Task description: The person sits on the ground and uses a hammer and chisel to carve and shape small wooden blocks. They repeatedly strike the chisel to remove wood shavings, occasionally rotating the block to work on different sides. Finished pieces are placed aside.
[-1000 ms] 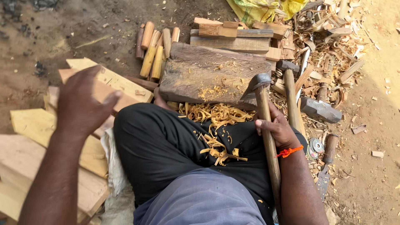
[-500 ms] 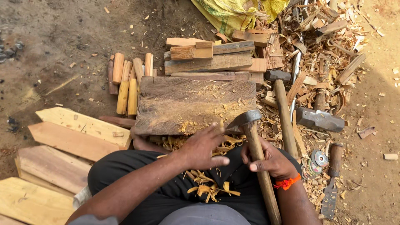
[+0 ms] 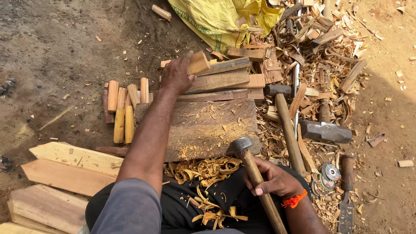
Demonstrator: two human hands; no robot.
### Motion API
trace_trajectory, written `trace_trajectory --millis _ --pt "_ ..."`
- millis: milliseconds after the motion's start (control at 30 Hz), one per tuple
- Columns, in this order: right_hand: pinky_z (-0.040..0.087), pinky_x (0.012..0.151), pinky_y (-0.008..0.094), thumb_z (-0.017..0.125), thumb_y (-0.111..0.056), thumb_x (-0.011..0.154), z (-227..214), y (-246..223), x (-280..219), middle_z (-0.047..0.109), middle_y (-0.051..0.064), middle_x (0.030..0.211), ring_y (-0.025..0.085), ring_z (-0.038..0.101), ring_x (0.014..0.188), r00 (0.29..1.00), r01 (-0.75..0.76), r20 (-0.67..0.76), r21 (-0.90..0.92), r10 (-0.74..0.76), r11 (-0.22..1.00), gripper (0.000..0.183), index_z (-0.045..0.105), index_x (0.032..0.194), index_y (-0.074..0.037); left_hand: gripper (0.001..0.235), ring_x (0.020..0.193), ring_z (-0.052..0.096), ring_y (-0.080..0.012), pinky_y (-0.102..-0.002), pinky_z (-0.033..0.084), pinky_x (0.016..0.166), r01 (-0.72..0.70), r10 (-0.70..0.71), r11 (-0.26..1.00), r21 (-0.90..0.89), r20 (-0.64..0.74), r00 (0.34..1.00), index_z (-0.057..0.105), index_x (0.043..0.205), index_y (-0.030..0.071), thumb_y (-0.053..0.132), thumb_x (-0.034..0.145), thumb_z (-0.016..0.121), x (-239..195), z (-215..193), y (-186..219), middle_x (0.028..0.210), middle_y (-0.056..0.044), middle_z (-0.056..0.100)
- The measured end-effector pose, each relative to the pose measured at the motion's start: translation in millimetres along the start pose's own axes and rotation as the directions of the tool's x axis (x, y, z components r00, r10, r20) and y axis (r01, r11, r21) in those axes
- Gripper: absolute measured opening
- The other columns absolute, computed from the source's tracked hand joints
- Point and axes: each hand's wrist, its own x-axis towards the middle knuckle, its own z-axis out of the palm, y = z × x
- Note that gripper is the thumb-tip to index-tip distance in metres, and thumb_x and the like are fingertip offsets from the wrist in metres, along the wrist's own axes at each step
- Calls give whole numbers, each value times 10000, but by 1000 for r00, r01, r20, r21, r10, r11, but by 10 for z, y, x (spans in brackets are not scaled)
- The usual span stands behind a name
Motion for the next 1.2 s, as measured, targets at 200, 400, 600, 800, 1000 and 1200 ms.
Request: trace_trajectory --millis 200,400,600,800,1000,1200 --pt "508 675 334 892 -200 627 -3 44 -14 635 94 865 203 628 739 999 -14 -52 10 15 1000 984 446 1497 -91 923 1261 645 -306 -491 514 1156 -26 132 21 -999 -23 991 345 1570 78 359 819 803 -1031 -765 -3 1362 -184 637" --pt "537 685 338 799 -150 706 80 44 2 657 127 923 217 651 765 987 90 -119 -137 -106 986 789 511 1424 1 841 1194 646 -319 -514 520 1104 46 252 -457 -888 -80 964 450 1533 54 482 861 720 -2004 -717 116 1350 -209 630" --pt "567 638 304 698 -83 836 440 38 -214 635 84 914 159 634 740 915 122 -327 -336 -237 934 901 298 1642 -132 999 1081 663 -324 -515 560 984 113 254 -493 -863 -19 967 481 1494 38 772 838 651 -2177 -400 -59 1272 -223 648" --pt "565 571 297 692 19 850 906 11 -263 673 112 908 138 622 639 757 -304 -592 -693 -276 654 1051 98 1666 -275 1066 1107 664 -296 -519 589 967 59 274 -253 -966 -13 962 479 1452 6 739 720 731 -1944 -188 -224 1291 -206 637" --pt "568 586 333 669 23 860 1091 -128 -136 700 104 1142 169 639 677 751 -355 -589 -741 -299 570 1017 105 1656 -265 965 1045 662 -321 -554 600 888 103 260 -322 -941 17 965 567 1394 -40 717 803 660 -1738 12 -320 1177 -226 629" --pt "483 1024 439 738 116 801 1399 -440 -52 561 325 1475 389 533 1332 857 117 76 -992 -510 49 978 302 1644 -122 670 975 661 -286 -500 586 815 70 153 -133 -989 49 987 571 1240 64 549 783 636 -1649 113 -356 1070 -158 642"
